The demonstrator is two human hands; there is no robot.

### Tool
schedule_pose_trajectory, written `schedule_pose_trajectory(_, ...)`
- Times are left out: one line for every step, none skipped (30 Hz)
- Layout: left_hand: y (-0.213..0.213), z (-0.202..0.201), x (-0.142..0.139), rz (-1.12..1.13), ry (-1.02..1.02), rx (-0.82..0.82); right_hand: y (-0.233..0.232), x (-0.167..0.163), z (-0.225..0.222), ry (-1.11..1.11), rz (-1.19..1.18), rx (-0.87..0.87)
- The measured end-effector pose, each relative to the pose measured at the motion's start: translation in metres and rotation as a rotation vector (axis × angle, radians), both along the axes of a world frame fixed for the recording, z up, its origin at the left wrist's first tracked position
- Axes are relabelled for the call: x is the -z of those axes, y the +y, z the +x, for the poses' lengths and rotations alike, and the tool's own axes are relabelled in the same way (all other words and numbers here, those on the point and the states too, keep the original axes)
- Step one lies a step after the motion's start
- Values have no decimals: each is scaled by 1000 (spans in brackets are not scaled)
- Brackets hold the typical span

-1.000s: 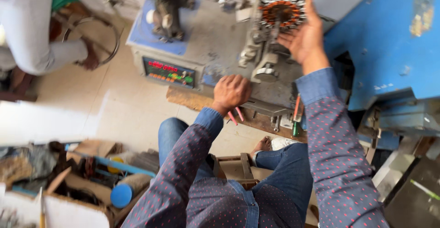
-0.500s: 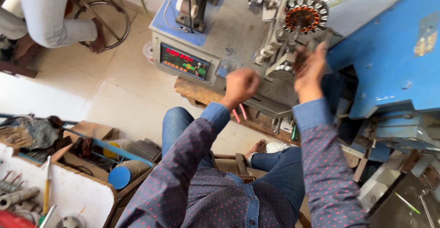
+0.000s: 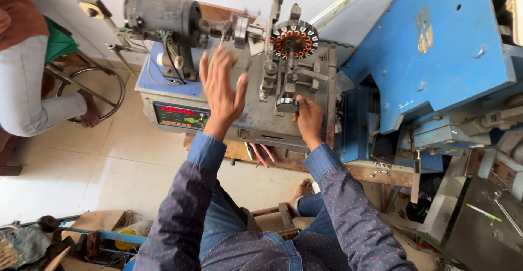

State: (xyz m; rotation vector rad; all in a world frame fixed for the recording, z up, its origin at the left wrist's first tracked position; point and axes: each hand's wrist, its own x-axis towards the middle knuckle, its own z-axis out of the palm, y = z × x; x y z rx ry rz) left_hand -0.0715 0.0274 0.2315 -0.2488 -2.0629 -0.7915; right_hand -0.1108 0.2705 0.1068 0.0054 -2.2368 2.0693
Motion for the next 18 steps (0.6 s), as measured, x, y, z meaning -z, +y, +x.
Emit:
schedule_pose_trajectory(3, 8, 13, 6, -19, -45, 1, 0, 1, -10, -13, 7)
schedule_pose_trajectory(4, 9, 24, 10, -35, -89, 1, 1, 1, -17, -28, 15)
schedule_pose_trajectory(2, 3, 31, 40, -101, -128, 1, 2, 0, -7, -34, 17)
schedule_pose_trajectory(1, -1, 38, 72, -171, -168, 1, 3, 0, 1, -37, 18)
schedule_pose_trajectory(0, -5, 42, 106, -245, -207, 2, 4, 2, 4, -37, 18)
schedule_pose_trajectory(-3, -14, 42, 139, -164, -172, 2, 5, 2, -3, -48, 22)
schedule_pose_trajectory(-10, -32, 36, 171, -78, -136, 3, 6, 1, -6, -60, 27)
schedule_pose_trajectory(-17, -52, 27, 202, 6, -99, 3, 7, 0, -9, -73, 31)
schedule_pose_trajectory(-24, -76, 16, 117, 91, -121, 4, 8, 0, 4, -73, 22)
schedule_pose_trajectory(-32, -102, 2, 33, 172, -143, 5, 10, 1, 15, -72, 12)
schedule_pose_trajectory(-40, -128, -13, -36, 189, -156, 7, 12, 1, 29, -71, 2)
schedule_pose_trajectory(-44, -149, -26, -105, 206, -168, 8, 13, 1, 28, -97, 1)
schedule_pose_trajectory(-45, -163, -35, 12, 36, -4, 8, 15, 1, 25, -124, -1)
schedule_pose_trajectory(-48, -175, -44, 125, -138, 162, 9, 16, 1, 20, -152, -3)
schedule_pose_trajectory(-49, -181, -51, 235, -311, 329, 10, 17, 2, 8, -197, -7)
schedule_pose_trajectory(-48, -182, -52, 159, -378, 232, 11, 17, 2, 0, -243, -15)
schedule_pose_trajectory(-45, -178, -51, 83, -442, 133, 12, 16, 2, -7, -289, -24)
schedule_pose_trajectory(-42, -172, -52, 8, -505, 32, 14, 14, 3, -18, -356, -17)
